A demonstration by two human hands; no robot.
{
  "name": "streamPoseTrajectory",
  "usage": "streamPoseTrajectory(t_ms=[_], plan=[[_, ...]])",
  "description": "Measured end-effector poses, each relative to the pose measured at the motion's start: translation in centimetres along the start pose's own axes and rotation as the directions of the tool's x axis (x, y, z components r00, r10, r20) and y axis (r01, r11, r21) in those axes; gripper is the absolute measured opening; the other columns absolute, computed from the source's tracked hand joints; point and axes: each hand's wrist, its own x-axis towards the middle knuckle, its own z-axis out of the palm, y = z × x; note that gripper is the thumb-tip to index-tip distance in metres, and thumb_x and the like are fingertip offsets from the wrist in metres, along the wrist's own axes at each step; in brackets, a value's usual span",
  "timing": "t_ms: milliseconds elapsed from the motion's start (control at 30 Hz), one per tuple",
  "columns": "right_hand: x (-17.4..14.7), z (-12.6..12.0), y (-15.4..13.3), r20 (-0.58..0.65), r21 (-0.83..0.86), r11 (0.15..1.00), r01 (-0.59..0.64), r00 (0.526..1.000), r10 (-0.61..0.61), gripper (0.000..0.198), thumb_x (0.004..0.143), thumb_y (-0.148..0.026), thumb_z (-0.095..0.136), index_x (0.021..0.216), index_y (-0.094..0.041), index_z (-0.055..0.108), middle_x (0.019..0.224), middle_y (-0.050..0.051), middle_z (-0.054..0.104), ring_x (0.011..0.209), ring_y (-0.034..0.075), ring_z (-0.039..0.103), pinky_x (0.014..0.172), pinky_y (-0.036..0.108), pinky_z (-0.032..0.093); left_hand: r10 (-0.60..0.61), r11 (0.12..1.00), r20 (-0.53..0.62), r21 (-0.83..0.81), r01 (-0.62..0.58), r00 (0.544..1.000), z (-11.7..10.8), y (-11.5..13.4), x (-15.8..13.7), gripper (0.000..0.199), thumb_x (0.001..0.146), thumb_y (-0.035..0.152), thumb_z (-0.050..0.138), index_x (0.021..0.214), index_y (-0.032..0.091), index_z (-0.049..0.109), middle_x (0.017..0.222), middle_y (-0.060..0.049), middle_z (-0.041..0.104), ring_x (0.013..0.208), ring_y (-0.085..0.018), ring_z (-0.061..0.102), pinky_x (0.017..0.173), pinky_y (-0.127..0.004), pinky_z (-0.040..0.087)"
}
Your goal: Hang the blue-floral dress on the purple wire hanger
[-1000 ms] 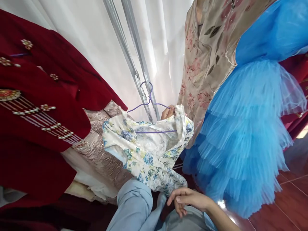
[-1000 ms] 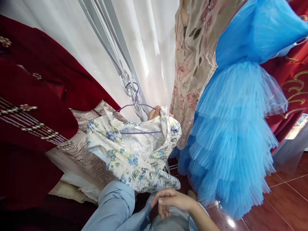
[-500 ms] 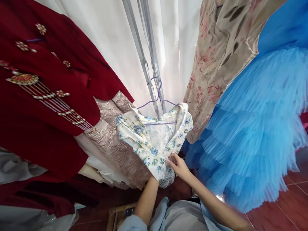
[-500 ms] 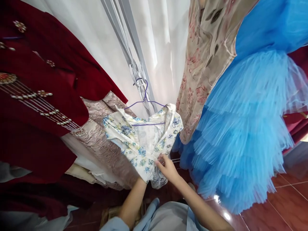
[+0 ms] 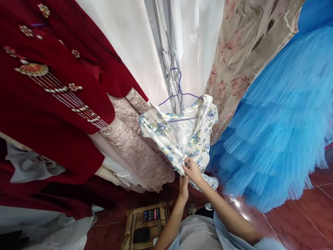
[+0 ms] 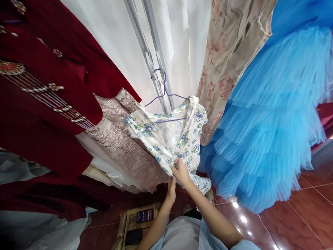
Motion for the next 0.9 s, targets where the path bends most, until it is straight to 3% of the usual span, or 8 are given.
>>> streamPoseTrajectory(t_ms=[167,367,433,500,567,633,733,900], plan=[[-0.1,-0.7,-0.7,-0.115,0.063,0.997,0.039,0.993,-0.031,0.032,0.093,-0.046,0.051,0.11,-0.02,0.046,0.055,-0.005,0.057,0.051,0.02,0.054,0.055,0.029,0.036,0.046,0.985,0.067,0.166,-0.056,0.997,-0.3,0.0,-0.3,0.038,0.074,0.04,0.07,0.107,0.02,0.069,0.124,-0.014,0.069,0.13,-0.031,0.057,0.113,-0.04,0.04],[0.8,-1.7,-1.8,-0.058,-0.234,0.972,0.007,0.998,-0.021,0.011,0.091,-0.03,0.052,0.086,-0.02,0.054,0.063,0.002,0.063,0.061,0.019,0.058,0.061,0.027,0.034,0.029,0.959,0.052,0.281,-0.043,0.998,-1.5,-0.8,0.9,0.028,0.072,0.033,0.06,0.095,0.019,0.067,0.105,-0.014,0.073,0.113,-0.033,0.064,0.105,-0.043,0.045],[1.0,-2.0,-2.0,-0.053,-0.293,0.956,-0.019,0.999,0.004,0.012,0.089,-0.026,0.053,0.08,-0.019,0.055,0.067,0.003,0.064,0.063,0.017,0.057,0.061,0.026,0.032,0.091,0.945,0.026,0.314,-0.094,0.996,-2.4,-0.2,1.6,0.03,0.073,0.031,0.058,0.1,0.018,0.065,0.109,-0.015,0.07,0.114,-0.032,0.063,0.105,-0.042,0.045],[0.9,-2.1,-1.9,-0.027,-0.28,0.96,-0.023,0.999,0.016,0.017,0.088,-0.026,0.054,0.073,-0.018,0.054,0.066,0.003,0.063,0.061,0.015,0.055,0.059,0.025,0.031,0.27,0.913,-0.137,0.353,-0.208,0.953,-3.3,0.5,2.1,0.039,0.077,0.031,0.056,0.114,0.019,0.059,0.121,-0.015,0.064,0.118,-0.03,0.06,0.106,-0.041,0.044],[0.7,-1.9,-1.7,0.013,-0.187,0.982,-0.008,1.0,0.011,0.023,0.088,-0.026,0.052,0.067,-0.018,0.051,0.058,0.0,0.058,0.056,0.013,0.051,0.056,0.024,0.03,0.474,0.832,-0.276,0.45,-0.323,0.836,-3.9,1.1,2.2,0.046,0.083,0.033,0.056,0.126,0.019,0.051,0.129,-0.016,0.057,0.121,-0.028,0.056,0.107,-0.042,0.043],[0.3,-1.6,-1.4,0.06,-0.043,0.999,-0.005,0.998,0.008,0.027,0.089,-0.027,0.051,0.063,-0.019,0.049,0.051,-0.003,0.053,0.049,0.011,0.047,0.053,0.023,0.031,0.606,0.71,-0.179,0.561,-0.426,0.775,-3.9,1.3,2.3,0.043,0.087,0.035,0.059,0.126,0.019,0.052,0.125,-0.016,0.057,0.118,-0.028,0.056,0.105,-0.044,0.044],[-0.2,-1.1,-1.4,0.138,0.137,0.99,-0.04,0.99,0.021,0.027,0.086,-0.03,0.053,0.062,-0.02,0.049,0.046,-0.003,0.052,0.042,0.01,0.045,0.047,0.022,0.032,0.66,0.568,0.089,0.592,-0.572,0.746,-2.8,1.5,2.6,0.032,0.088,0.036,0.061,0.114,0.018,0.062,0.111,-0.014,0.064,0.109,-0.029,0.06,0.099,-0.046,0.047],[0.2,-1.4,-2.8,0.244,0.248,0.966,-0.071,0.97,0.009,0.028,0.081,-0.034,0.059,0.058,-0.019,0.052,0.044,-0.002,0.056,0.036,0.008,0.041,0.04,0.021,0.03,0.687,0.561,0.053,0.595,-0.576,0.724,-0.7,3.0,3.9,0.023,0.092,0.036,0.056,0.096,0.017,0.067,0.092,-0.012,0.066,0.092,-0.027,0.064,0.085,-0.041,0.049]])
